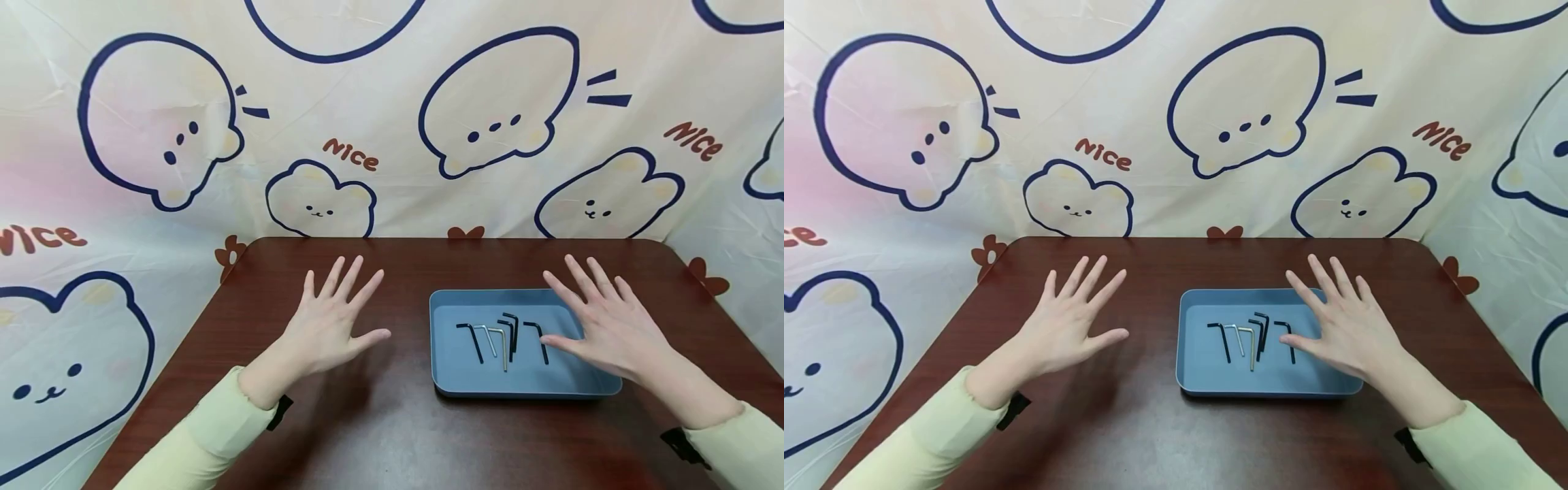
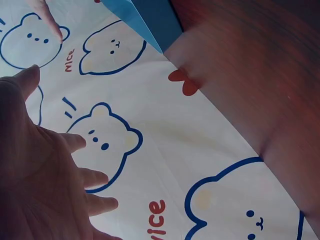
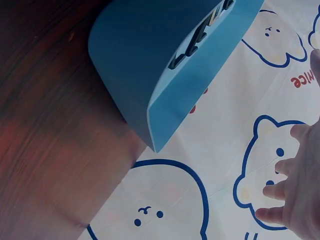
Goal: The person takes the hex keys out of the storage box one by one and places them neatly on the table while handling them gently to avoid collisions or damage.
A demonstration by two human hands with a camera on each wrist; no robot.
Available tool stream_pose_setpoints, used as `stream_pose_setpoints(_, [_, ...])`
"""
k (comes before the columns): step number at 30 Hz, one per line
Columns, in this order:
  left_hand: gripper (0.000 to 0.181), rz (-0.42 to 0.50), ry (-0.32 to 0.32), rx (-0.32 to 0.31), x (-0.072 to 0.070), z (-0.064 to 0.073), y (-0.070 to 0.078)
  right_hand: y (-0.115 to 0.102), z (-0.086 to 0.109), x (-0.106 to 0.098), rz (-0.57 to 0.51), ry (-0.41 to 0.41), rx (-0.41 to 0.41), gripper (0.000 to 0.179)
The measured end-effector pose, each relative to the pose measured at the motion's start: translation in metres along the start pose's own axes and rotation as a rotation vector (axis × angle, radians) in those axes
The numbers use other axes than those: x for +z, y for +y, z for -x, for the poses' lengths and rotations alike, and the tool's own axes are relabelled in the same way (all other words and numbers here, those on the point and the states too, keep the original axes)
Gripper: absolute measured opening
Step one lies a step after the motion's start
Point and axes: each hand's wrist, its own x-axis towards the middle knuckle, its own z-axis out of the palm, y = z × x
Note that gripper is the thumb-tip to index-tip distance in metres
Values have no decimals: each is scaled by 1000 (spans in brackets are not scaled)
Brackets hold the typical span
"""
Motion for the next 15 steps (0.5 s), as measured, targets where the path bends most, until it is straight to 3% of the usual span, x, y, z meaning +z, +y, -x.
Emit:
stream_pose_setpoints(7, [86, 22, -17, 10, 5, -8, 6, 7, 4, 2, -48, -53, 29, 100])
stream_pose_setpoints(15, [86, 47, -42, 23, 15, -17, 12, 20, 7, 11, -100, -77, -8, 96])
